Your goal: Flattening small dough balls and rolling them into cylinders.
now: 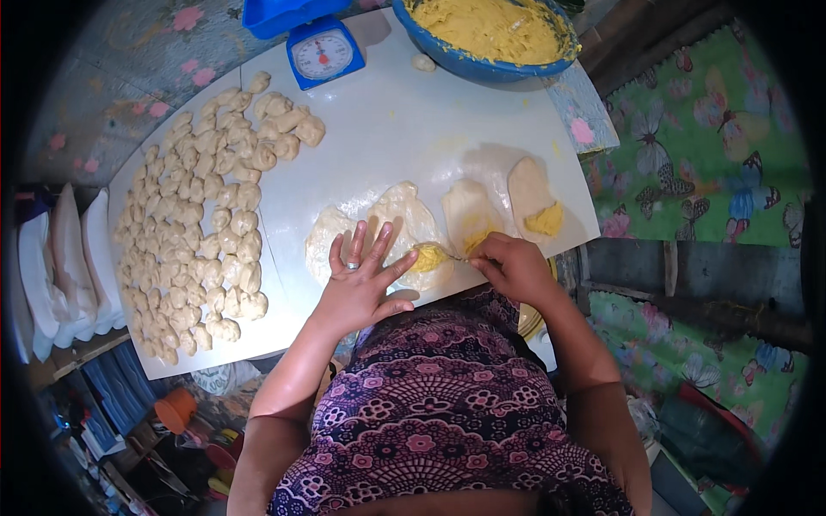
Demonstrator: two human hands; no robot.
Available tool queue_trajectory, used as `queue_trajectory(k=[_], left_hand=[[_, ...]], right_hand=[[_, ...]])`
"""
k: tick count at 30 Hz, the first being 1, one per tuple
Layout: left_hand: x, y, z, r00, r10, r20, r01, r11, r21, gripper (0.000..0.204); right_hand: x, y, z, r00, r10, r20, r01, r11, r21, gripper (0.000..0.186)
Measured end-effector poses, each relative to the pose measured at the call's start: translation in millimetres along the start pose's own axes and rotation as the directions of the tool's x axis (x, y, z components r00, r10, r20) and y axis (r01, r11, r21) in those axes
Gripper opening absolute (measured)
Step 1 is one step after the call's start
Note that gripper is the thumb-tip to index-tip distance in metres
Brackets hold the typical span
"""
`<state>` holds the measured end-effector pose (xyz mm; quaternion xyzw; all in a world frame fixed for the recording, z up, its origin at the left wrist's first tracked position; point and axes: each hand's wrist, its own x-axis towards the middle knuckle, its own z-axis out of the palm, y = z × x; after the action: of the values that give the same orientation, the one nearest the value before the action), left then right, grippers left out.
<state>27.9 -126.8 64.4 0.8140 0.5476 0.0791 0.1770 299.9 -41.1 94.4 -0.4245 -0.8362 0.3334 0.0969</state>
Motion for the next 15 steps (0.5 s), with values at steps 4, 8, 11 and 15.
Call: queue_trajectory(k=[4, 8, 11, 15], left_hand=[[8.8, -0.9, 4.5, 0.998, 0.055, 0.021, -0.056, 0.996, 0.074, 0.076], [15.6, -1.0, -5.1, 0.991, 0.093, 0.101, -0.087, 0.994, -0.063, 0.082], [16.9, 1.1, -5.9, 0.976, 0.129, 0.173, -0.112, 0.988, -0.104, 0.086], [14.8, -0.3, 6.8, 0.989, 0.144, 0.032, -0.142, 0.989, -0.051, 0.087]], right_hand=[[2.0, 1.8, -1.5, 0.998, -0.056, 0.01, 0.055, 0.997, 0.056, 0.01], [3.1, 2.0, -8.1, 0.998, -0.068, 0.015, 0.068, 0.997, 0.028, 0.008], [3.5, 3.3, -13.3, 0.999, -0.041, -0.035, 0.041, 0.999, 0.0, 0.008], [2.4, 3.4, -25.8, 0.99, -0.011, -0.14, 0.023, 0.997, 0.078, 0.008]])
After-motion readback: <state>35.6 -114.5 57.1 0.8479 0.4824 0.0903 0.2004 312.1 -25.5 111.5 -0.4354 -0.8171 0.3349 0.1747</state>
